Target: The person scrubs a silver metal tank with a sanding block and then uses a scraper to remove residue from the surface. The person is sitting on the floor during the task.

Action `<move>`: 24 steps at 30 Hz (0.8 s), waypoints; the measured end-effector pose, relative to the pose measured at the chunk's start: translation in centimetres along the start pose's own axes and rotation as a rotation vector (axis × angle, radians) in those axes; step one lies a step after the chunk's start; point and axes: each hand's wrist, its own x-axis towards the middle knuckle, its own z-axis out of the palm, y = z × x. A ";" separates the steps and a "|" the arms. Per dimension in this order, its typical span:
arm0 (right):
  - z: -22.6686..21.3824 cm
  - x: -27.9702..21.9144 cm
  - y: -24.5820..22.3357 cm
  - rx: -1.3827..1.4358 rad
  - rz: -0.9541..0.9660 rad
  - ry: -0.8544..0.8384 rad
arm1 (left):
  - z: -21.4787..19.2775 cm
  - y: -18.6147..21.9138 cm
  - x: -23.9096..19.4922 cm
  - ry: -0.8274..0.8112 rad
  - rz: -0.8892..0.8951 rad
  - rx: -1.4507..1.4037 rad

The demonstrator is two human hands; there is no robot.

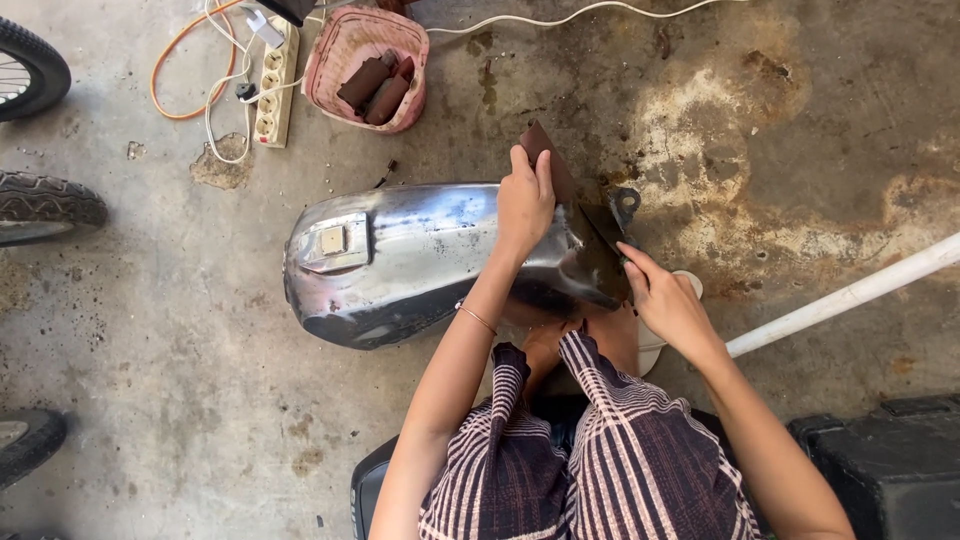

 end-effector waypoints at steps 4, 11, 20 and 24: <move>-1.5 -1.6 -0.7 0.007 0.071 -0.078 | -0.8 0.8 -0.2 -0.013 -0.015 -0.028; -0.2 -3.7 1.9 0.090 0.144 -0.066 | -0.4 0.6 0.2 -0.011 -0.017 -0.008; 2.9 3.9 7.8 0.189 0.078 -0.015 | -0.7 1.0 -0.1 -0.016 -0.017 0.006; 1.7 2.7 8.1 0.280 0.054 -0.006 | -0.9 1.2 0.0 0.000 -0.025 -0.008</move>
